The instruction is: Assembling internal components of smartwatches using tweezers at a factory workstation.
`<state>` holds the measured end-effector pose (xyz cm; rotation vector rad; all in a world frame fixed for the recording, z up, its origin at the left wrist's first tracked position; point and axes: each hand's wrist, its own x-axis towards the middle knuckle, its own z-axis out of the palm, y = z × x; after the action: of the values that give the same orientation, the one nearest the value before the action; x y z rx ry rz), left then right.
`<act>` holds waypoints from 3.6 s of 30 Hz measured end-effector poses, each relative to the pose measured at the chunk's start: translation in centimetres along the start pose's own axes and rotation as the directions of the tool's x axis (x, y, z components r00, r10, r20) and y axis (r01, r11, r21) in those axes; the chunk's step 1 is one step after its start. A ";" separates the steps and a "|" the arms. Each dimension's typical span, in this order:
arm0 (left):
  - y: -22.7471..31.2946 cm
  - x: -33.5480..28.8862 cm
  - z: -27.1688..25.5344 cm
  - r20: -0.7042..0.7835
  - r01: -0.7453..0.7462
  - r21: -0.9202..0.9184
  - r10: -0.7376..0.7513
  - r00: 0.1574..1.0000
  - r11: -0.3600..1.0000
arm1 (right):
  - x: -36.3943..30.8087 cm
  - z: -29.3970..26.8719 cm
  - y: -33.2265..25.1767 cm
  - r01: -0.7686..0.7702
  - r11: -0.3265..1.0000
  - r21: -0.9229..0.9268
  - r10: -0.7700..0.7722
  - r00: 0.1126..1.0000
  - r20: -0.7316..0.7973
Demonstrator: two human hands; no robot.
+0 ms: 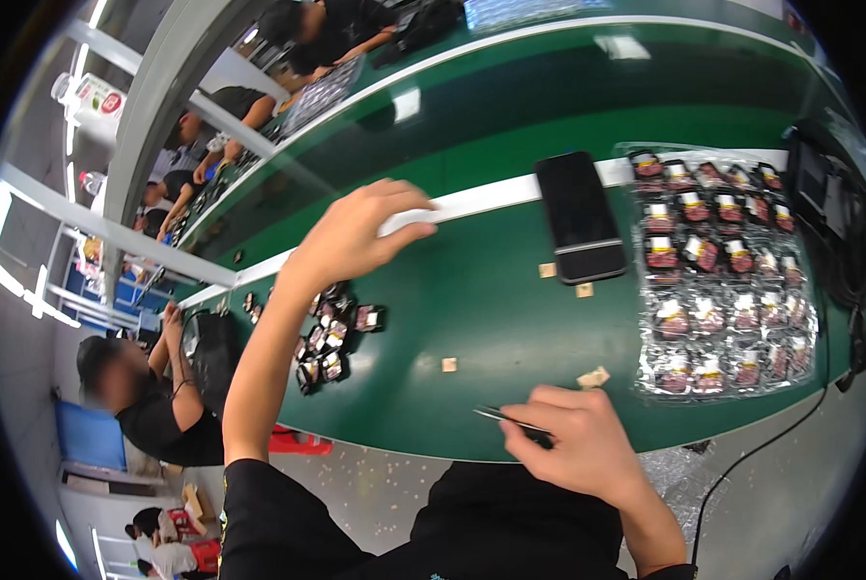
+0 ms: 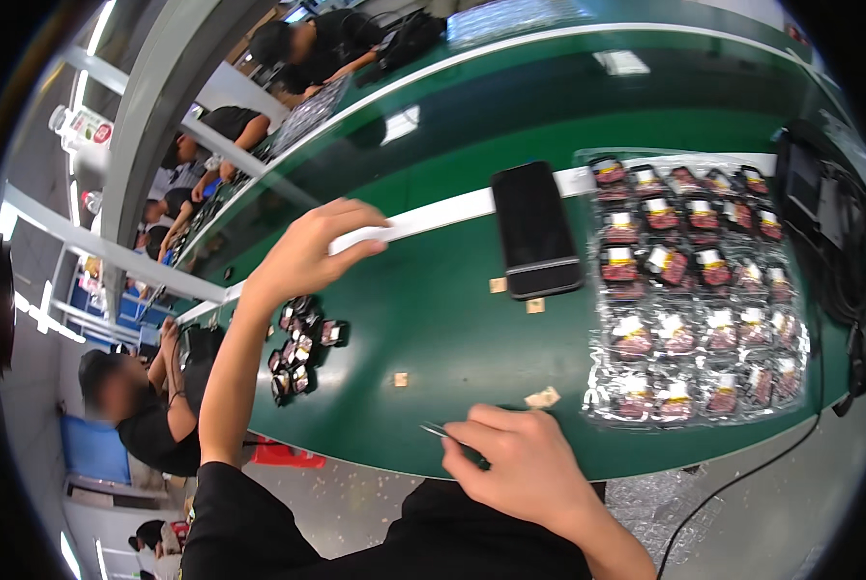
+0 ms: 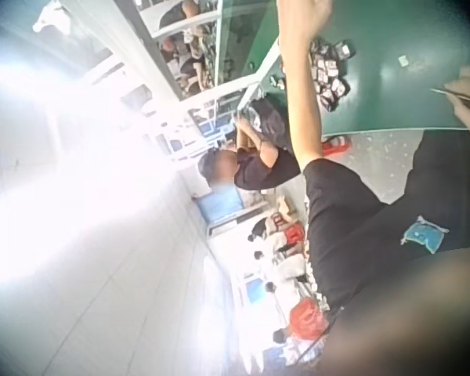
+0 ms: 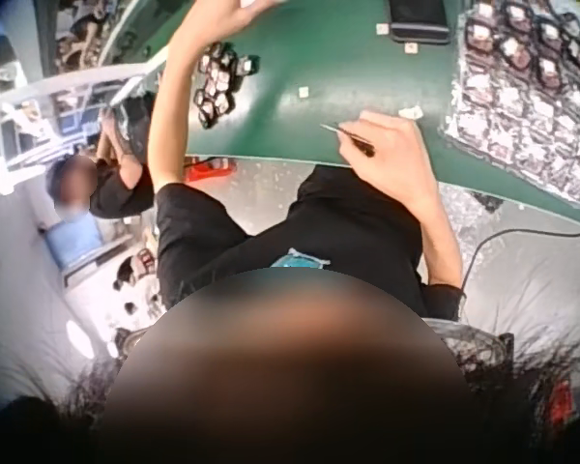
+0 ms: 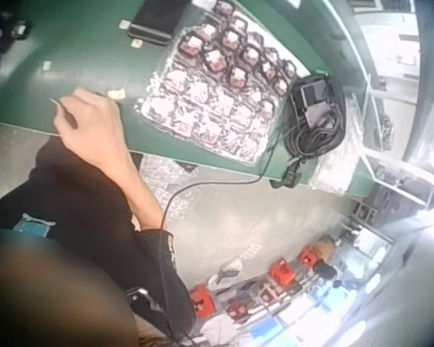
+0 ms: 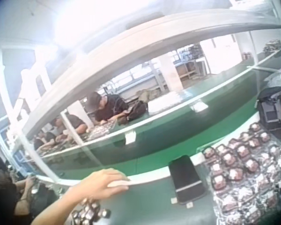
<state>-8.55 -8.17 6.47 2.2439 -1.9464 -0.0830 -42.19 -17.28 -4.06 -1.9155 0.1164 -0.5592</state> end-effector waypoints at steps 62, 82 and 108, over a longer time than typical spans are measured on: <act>6.0 -8.4 8.5 0.029 -0.111 -0.487 0.143 0.989 0.867 | 1.4 1.3 0.5 -0.058 0.965 -0.254 0.022 0.990 -0.142; 6.4 -8.3 9.2 -0.064 -0.198 -0.425 0.189 0.980 0.883 | 0.8 3.3 0.7 -0.004 0.940 -0.340 -0.081 0.969 -0.235; 7.2 -9.3 9.7 -0.107 -0.119 -0.414 0.082 0.991 0.903 | -0.2 6.3 -0.1 -0.091 0.934 -0.346 -0.060 0.914 -0.402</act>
<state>-18.45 -0.82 -2.53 1.8356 -1.7883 -0.3501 -39.66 -11.80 -5.95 -2.1181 0.5370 -0.9780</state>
